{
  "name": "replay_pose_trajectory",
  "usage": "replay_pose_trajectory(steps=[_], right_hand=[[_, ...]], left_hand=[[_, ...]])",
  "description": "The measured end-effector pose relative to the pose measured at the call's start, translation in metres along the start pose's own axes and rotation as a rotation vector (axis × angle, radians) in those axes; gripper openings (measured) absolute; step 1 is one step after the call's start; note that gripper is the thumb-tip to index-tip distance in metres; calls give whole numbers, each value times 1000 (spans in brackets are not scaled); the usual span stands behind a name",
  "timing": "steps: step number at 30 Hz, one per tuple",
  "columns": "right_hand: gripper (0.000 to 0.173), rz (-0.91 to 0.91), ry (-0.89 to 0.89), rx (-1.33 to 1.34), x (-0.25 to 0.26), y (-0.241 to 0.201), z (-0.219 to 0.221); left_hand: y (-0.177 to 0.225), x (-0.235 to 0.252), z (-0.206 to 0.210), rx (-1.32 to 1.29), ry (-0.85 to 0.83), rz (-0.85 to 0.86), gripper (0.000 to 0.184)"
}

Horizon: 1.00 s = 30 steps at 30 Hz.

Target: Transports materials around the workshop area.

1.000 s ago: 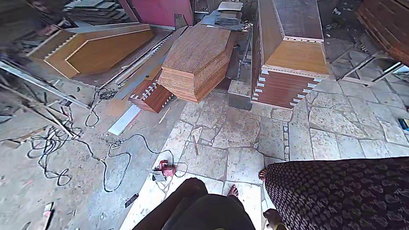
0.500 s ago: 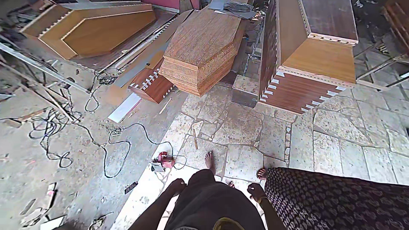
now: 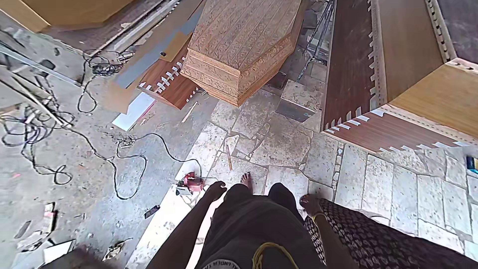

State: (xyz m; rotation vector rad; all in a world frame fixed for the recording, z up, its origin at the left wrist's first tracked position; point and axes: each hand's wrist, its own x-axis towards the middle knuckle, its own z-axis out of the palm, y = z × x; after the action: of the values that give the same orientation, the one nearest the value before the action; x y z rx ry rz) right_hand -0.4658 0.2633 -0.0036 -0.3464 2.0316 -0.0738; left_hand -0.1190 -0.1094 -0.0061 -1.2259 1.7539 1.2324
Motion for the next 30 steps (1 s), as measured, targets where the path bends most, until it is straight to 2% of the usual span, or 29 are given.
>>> replay_pose_trajectory(steps=[3, 8, 13, 18, 24, 26, 30], right_hand=[[36, 4, 19, 100, 5, -53, -27], [40, -96, -70, -79, 23, -119, -53], [39, -152, -89, 94, 75, -132, -91], [42, -112, -152, -107, 120, -128, -148], [39, -33, -140, -67, 155, -139, -189], [38, -19, -140, -74, 163, -146, -194], [37, -1, -168, -58, 175, -173, -194]], left_hand=[[-1, 12, -24, -36, 56, -58, 46], [-2, 22, -41, -85, 81, -132, 44], [23, 19, -38, -85, 57, -182, 45], [98, 2, -56, -14, 16, -146, 45], [169, 9, -108, 113, 22, -118, 42], [176, 22, -124, 82, 14, -135, 43], [166, 57, -146, -42, -15, -180, 48]])
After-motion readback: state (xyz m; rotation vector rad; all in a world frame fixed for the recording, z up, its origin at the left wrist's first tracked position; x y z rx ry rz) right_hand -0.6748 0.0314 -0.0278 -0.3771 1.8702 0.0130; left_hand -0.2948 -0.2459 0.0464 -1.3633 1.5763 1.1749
